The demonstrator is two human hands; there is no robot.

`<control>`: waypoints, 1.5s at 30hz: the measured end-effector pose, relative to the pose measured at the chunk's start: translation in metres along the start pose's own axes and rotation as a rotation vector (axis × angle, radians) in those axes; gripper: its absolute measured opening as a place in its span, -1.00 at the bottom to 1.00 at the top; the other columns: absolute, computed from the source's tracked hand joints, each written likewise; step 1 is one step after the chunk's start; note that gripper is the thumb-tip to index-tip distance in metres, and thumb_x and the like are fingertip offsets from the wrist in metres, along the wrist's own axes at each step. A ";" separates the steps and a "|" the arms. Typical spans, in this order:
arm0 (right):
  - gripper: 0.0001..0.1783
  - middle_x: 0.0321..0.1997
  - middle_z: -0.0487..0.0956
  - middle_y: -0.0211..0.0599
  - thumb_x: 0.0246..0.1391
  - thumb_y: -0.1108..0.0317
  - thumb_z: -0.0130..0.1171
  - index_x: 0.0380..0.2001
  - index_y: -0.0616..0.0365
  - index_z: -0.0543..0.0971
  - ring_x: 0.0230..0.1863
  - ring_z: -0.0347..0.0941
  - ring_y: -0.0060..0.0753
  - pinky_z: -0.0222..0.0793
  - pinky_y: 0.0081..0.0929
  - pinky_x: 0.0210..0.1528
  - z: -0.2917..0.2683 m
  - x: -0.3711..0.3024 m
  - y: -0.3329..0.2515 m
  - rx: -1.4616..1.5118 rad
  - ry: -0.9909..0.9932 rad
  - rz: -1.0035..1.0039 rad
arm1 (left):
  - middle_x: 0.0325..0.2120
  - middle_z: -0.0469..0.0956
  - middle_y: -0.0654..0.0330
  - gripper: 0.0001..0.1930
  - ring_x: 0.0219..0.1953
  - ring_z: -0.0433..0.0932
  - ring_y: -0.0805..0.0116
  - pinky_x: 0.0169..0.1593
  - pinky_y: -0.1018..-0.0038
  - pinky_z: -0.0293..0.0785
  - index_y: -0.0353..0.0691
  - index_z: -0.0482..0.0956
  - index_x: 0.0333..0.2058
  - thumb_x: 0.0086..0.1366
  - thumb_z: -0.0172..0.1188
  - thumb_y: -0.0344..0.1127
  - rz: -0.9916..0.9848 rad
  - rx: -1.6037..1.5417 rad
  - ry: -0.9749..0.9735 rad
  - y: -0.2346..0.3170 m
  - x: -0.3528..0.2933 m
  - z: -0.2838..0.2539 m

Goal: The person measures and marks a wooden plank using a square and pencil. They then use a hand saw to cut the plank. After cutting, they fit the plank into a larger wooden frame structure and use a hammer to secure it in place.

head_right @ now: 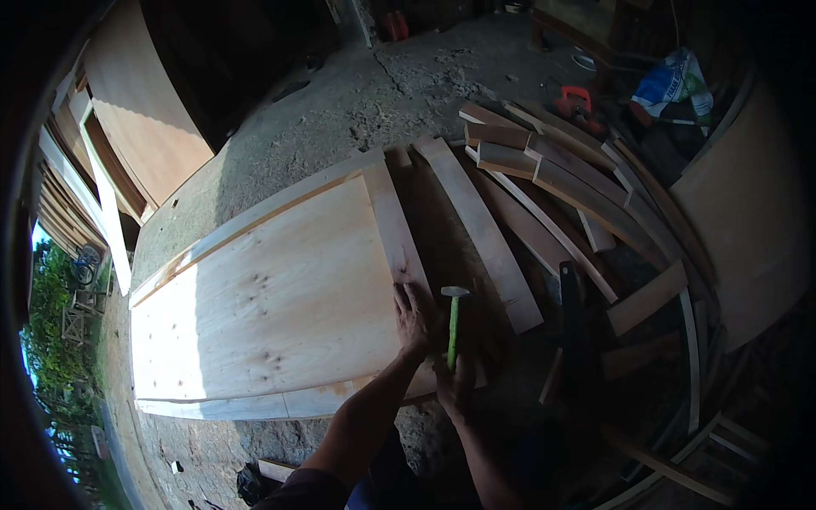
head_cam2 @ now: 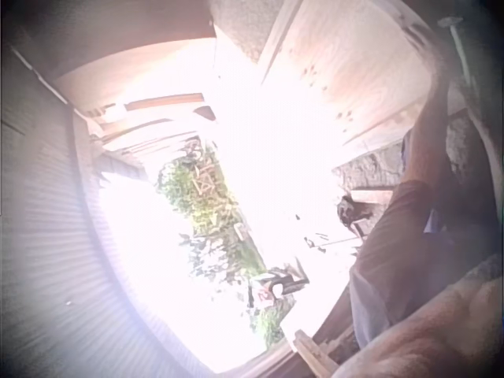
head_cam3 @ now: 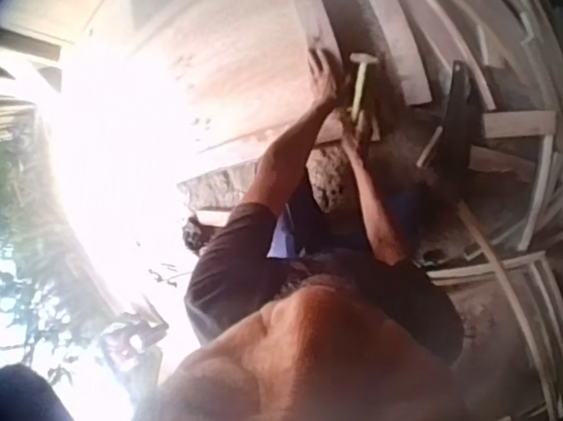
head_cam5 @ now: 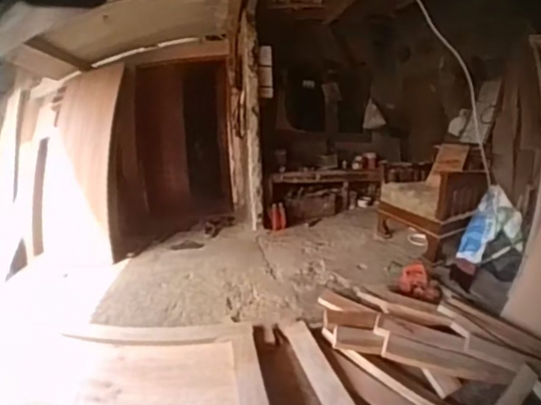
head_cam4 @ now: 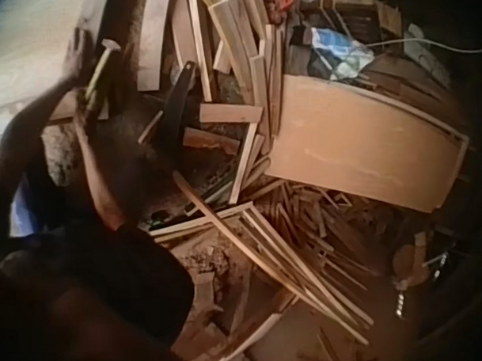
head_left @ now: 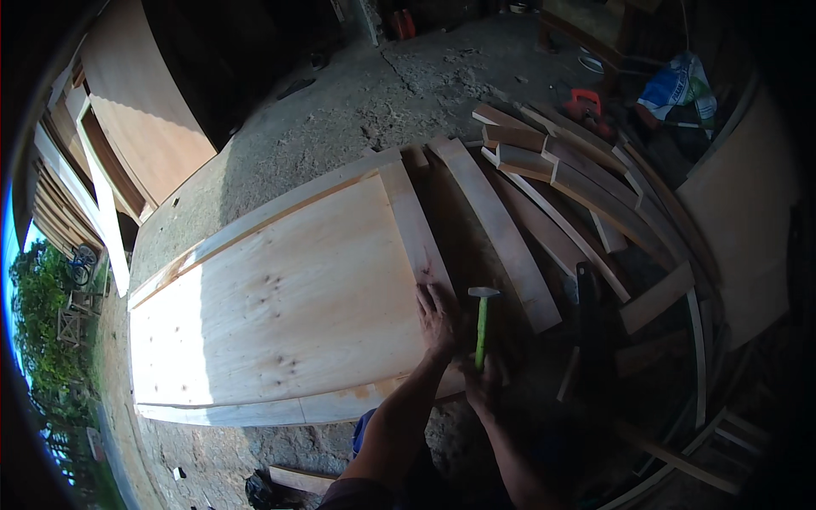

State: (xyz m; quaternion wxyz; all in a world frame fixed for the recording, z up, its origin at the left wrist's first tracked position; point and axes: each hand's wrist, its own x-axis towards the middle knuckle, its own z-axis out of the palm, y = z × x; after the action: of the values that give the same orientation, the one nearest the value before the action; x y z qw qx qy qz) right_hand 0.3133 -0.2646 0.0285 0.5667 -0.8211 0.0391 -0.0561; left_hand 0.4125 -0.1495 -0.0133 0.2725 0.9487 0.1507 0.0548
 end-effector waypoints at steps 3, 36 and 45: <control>-0.60 -0.20 0.61 0.07 0.23 0.30 0.23 0.07 0.27 0.50 -0.14 0.59 0.05 0.49 -0.20 -0.08 -0.010 0.012 0.007 0.068 -0.176 0.175 | 0.40 -0.16 -0.48 0.04 0.45 -0.13 -0.42 0.48 -0.01 -0.13 -0.46 -0.15 0.42 0.26 0.13 0.17 -0.013 0.020 -0.004 0.004 0.001 -0.002; -0.42 -0.22 0.61 -0.04 0.23 0.46 0.13 0.32 -0.07 0.40 -0.26 0.60 0.00 0.53 -0.18 -0.23 -0.070 -0.060 -0.009 -0.452 -0.569 -0.152 | 0.36 0.09 -0.10 -0.35 0.40 0.07 -0.15 0.46 -0.17 -0.29 0.16 0.17 0.41 0.40 -0.11 0.15 0.120 0.045 -0.012 -0.042 0.016 -0.010; -0.48 -0.25 0.63 0.02 0.27 0.42 0.13 0.30 -0.02 0.42 -0.32 0.61 0.05 0.51 -0.21 -0.30 -0.072 -0.067 -0.005 -0.369 -0.434 -0.283 | 0.39 0.08 -0.06 -0.34 0.44 0.03 -0.08 0.45 -0.16 -0.26 0.15 0.13 0.42 0.42 -0.17 0.21 0.103 0.080 -0.051 -0.042 0.014 -0.007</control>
State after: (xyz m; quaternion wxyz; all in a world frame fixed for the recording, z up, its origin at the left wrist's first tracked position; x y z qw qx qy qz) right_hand 0.2371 -0.3212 0.0559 0.3898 -0.9001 -0.1880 0.0499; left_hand 0.4134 -0.1078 -0.0292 0.2349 0.9664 0.0968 0.0386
